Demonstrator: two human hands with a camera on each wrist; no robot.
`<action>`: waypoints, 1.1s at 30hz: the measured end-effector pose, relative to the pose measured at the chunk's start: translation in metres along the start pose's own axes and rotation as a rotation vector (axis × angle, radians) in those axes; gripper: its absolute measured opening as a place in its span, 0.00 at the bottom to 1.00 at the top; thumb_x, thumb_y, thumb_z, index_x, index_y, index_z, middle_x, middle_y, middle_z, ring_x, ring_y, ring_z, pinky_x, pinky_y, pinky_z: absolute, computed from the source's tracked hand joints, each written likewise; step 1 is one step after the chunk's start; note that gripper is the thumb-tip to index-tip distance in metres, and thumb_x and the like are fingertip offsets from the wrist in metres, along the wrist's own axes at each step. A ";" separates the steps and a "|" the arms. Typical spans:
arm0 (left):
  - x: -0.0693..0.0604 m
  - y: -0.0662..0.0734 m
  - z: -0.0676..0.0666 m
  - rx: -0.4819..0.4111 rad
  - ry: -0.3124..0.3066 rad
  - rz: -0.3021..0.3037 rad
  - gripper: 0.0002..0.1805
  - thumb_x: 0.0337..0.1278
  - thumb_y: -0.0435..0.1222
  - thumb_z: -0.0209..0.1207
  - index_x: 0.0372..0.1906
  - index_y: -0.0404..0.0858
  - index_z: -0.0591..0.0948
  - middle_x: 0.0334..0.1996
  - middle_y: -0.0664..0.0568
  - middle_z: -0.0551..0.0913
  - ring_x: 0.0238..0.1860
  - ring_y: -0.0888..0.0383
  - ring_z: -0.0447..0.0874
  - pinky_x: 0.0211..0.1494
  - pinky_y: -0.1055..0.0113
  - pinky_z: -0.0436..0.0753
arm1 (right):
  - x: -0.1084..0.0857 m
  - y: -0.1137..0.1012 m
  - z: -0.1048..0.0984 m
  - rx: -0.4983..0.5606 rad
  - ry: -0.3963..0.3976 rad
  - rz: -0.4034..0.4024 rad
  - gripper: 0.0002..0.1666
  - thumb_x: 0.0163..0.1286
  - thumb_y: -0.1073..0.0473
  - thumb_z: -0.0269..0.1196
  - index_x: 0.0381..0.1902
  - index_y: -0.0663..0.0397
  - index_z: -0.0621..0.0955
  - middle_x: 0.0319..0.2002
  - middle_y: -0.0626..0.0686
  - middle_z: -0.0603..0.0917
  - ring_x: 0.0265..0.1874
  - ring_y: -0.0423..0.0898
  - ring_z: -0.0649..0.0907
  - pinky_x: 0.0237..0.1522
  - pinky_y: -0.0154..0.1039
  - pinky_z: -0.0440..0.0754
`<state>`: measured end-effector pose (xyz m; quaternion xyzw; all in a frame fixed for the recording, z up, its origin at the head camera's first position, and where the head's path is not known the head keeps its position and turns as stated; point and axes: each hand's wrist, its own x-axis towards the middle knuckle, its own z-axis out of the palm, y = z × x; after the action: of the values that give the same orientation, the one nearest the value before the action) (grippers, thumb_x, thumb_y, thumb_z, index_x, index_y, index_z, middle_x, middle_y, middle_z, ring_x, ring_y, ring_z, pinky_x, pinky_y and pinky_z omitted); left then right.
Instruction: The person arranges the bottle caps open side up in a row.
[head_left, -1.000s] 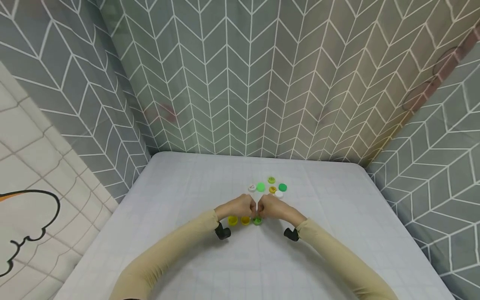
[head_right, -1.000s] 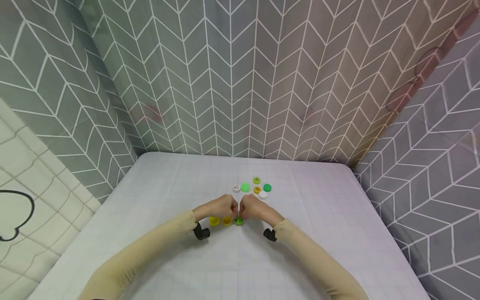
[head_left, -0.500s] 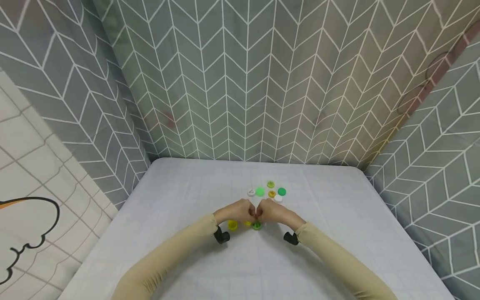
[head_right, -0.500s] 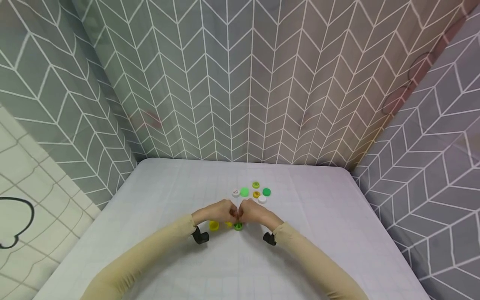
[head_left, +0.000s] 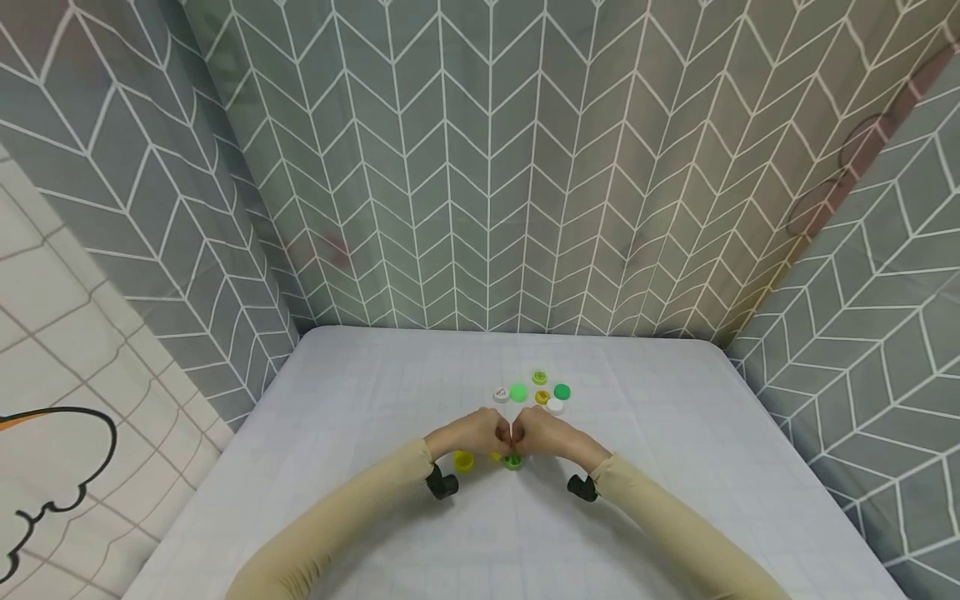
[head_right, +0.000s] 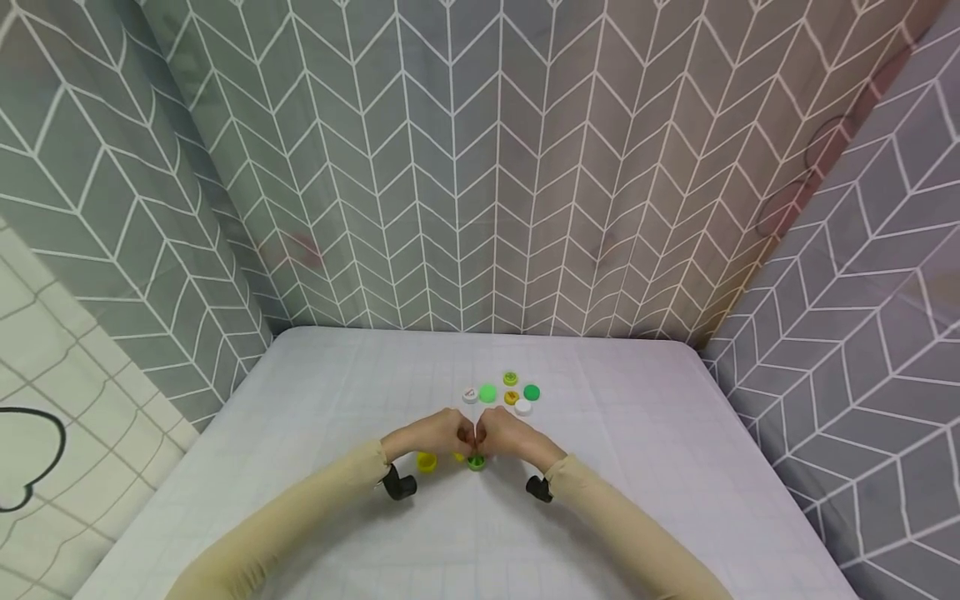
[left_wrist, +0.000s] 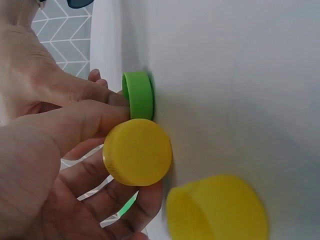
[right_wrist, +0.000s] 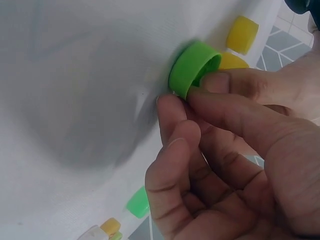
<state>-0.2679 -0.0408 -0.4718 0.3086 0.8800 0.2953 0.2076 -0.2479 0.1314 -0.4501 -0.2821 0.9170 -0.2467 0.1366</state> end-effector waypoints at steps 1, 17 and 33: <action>0.000 0.000 0.000 -0.005 -0.004 -0.001 0.05 0.57 0.39 0.64 0.29 0.42 0.85 0.22 0.59 0.82 0.21 0.66 0.71 0.26 0.76 0.71 | 0.000 0.000 0.000 -0.001 -0.004 0.005 0.10 0.57 0.68 0.66 0.17 0.56 0.82 0.10 0.41 0.72 0.13 0.35 0.66 0.17 0.27 0.62; -0.001 -0.001 -0.006 -0.056 -0.006 -0.032 0.06 0.61 0.36 0.60 0.32 0.40 0.86 0.27 0.56 0.85 0.20 0.64 0.72 0.26 0.74 0.74 | 0.002 -0.005 -0.001 -0.019 -0.019 0.091 0.05 0.56 0.69 0.67 0.23 0.56 0.85 0.20 0.47 0.84 0.19 0.38 0.75 0.24 0.31 0.74; -0.002 -0.005 -0.004 -0.036 -0.022 0.012 0.05 0.60 0.35 0.61 0.33 0.40 0.86 0.27 0.59 0.85 0.20 0.66 0.73 0.26 0.75 0.74 | -0.001 -0.008 0.002 0.001 -0.020 0.102 0.05 0.56 0.69 0.67 0.23 0.56 0.85 0.19 0.48 0.84 0.18 0.39 0.73 0.24 0.31 0.72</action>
<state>-0.2708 -0.0472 -0.4715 0.3133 0.8704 0.3090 0.2209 -0.2429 0.1251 -0.4472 -0.2372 0.9287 -0.2371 0.1583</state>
